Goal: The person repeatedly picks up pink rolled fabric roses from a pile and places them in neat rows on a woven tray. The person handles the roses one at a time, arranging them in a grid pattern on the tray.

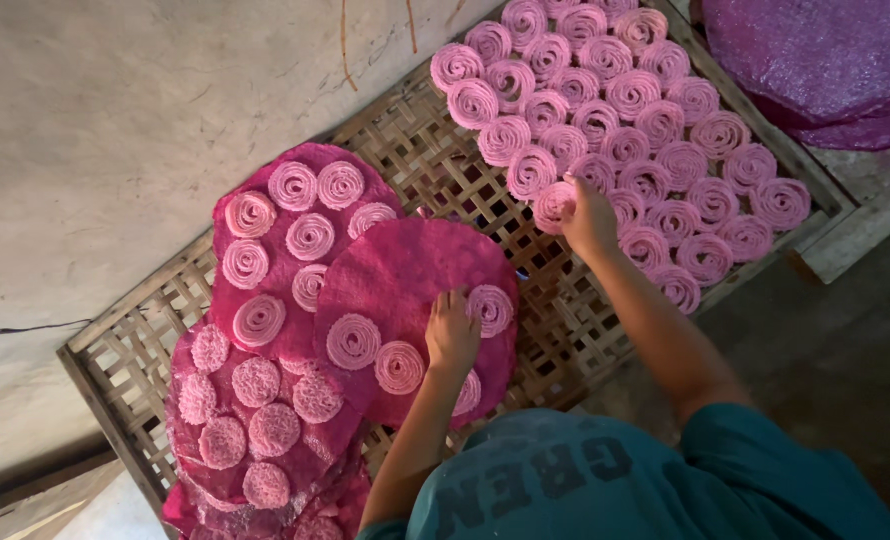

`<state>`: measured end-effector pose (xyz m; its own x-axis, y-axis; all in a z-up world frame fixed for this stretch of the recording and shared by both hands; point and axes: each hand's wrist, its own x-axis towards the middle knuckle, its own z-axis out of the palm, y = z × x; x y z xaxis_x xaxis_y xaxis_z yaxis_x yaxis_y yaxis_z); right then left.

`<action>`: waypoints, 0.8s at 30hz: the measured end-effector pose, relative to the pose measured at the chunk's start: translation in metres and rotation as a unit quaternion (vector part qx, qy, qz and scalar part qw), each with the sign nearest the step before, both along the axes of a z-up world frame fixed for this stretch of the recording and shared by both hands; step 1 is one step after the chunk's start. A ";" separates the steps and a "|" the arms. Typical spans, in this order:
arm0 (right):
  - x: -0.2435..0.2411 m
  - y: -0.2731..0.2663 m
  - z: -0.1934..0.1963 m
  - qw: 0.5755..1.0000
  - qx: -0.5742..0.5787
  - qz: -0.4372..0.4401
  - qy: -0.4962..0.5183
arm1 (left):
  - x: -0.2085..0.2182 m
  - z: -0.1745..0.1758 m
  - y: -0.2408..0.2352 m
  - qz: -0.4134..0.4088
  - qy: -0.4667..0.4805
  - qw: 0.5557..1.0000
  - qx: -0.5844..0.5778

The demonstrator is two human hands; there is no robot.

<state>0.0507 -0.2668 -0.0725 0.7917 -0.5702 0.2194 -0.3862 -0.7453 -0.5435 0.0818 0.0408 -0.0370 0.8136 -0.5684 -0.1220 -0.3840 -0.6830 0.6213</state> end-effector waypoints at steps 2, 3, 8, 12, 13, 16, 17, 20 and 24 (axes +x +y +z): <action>-0.003 0.005 0.012 0.997 -0.070 0.009 -0.012 | 0.001 -0.005 -0.002 0.022 0.036 0.999 0.022; -0.008 0.009 0.016 0.994 -0.108 -0.005 -0.015 | 0.001 -0.007 -0.003 0.006 -0.002 1.000 0.016; -0.073 0.073 0.002 0.948 0.301 0.028 0.097 | -0.002 -0.006 -0.008 -0.003 0.059 0.998 0.036; -0.116 0.124 -0.029 0.514 0.855 -0.066 -0.009 | -0.025 0.015 -0.022 -0.055 0.127 0.989 -0.043; -0.119 0.126 -0.033 0.496 0.864 -0.059 -0.056 | -0.035 0.024 -0.024 -0.081 0.096 0.988 -0.094; -0.118 0.099 -0.038 0.528 0.842 -0.021 -0.107 | -0.050 0.045 -0.016 -0.098 0.047 0.979 -0.171; -0.112 0.083 -0.038 0.553 0.826 -0.004 -0.108 | -0.049 0.050 -0.009 -0.092 0.037 0.978 -0.184; -0.094 0.038 -0.040 0.684 0.719 0.004 -0.121 | -0.020 0.052 0.030 -0.055 -0.002 0.995 -0.088; -0.079 0.001 -0.049 0.820 0.535 0.050 -0.198 | 0.011 0.042 0.099 0.000 -0.062 0.996 0.066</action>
